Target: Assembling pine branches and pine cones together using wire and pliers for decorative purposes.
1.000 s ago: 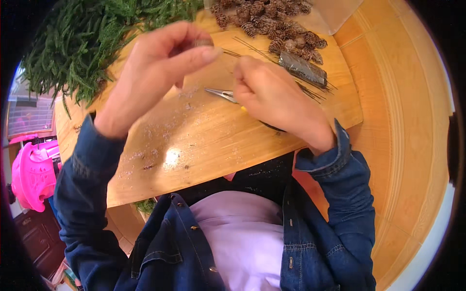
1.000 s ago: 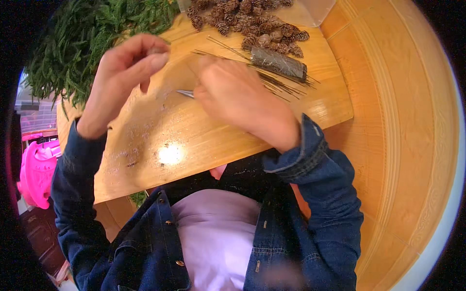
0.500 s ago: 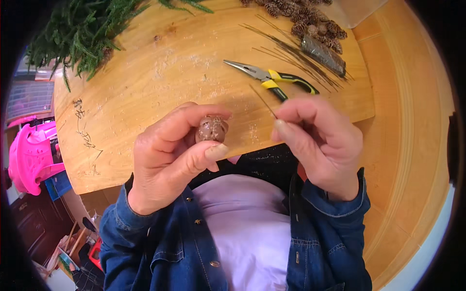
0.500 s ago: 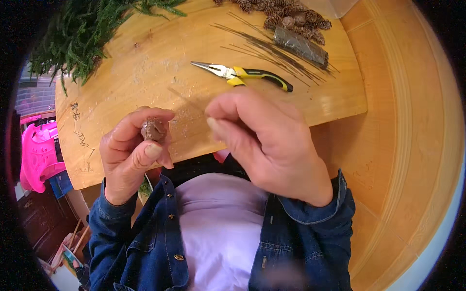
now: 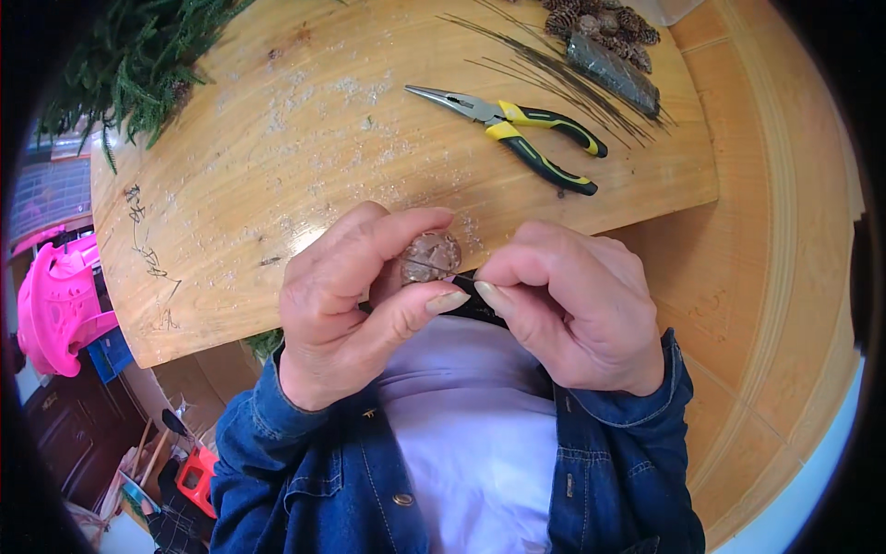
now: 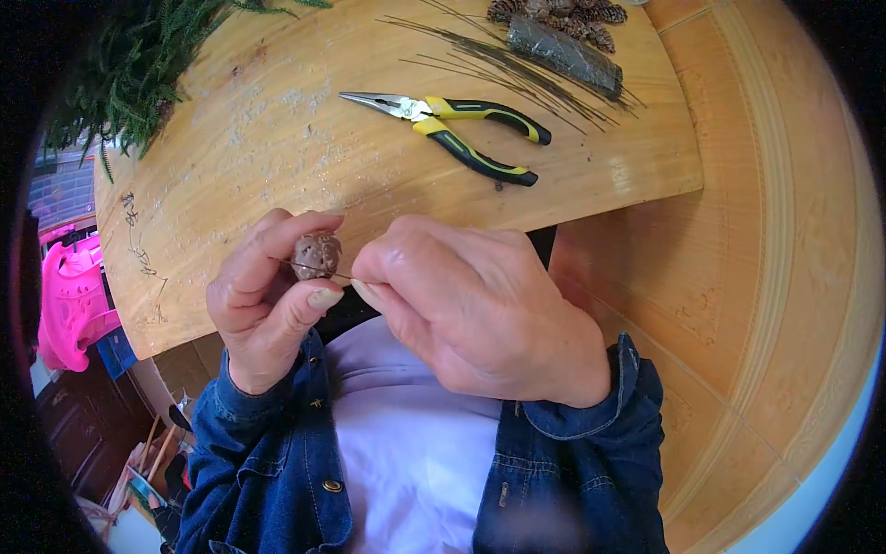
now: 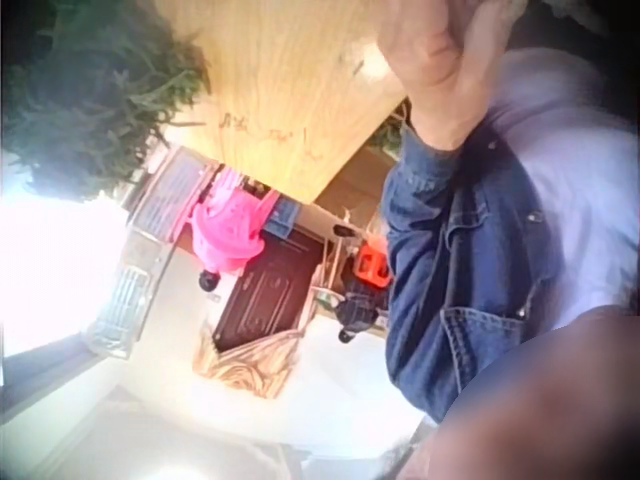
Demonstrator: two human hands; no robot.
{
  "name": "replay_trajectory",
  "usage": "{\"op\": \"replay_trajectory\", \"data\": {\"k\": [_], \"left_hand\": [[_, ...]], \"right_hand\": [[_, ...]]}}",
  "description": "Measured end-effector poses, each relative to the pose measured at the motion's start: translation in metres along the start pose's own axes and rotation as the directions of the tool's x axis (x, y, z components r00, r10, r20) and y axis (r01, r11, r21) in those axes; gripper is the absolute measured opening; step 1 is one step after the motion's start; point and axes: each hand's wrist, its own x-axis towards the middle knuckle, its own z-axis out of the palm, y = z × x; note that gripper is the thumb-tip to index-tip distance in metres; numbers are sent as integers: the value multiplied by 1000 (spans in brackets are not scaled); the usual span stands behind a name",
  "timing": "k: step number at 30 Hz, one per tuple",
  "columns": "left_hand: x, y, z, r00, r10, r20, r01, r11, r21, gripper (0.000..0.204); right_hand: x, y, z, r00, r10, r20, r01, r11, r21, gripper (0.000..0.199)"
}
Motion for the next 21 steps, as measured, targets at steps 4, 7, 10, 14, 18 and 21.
{"op": "replay_trajectory", "data": {"k": [4,7,10,14,18,21], "left_hand": [[-1,5,4,1000,-24,19,22,993,119,43],[-2,3,6,1000,19,21,-22,988,153,43],[-5,3,8,1000,29,2,-29,982,187,44],[-7,-7,12,978,194,-69,-174,957,230,44],[-8,0,12,989,137,-59,-125,976,180,42],[-12,-8,15,970,227,-89,-199,947,252,41]], "right_hand": [[-3,1,2,1000,5,5,-5,1000,12,13],[-5,3,5,1000,18,-7,-18,1000,15,13],[-7,4,7,1000,24,-19,-23,1000,19,13],[-9,2,8,999,34,-28,-34,999,16,12],[-11,-1,8,998,59,-32,-59,998,13,12],[-12,-1,10,995,78,-59,-78,997,4,11]]}}
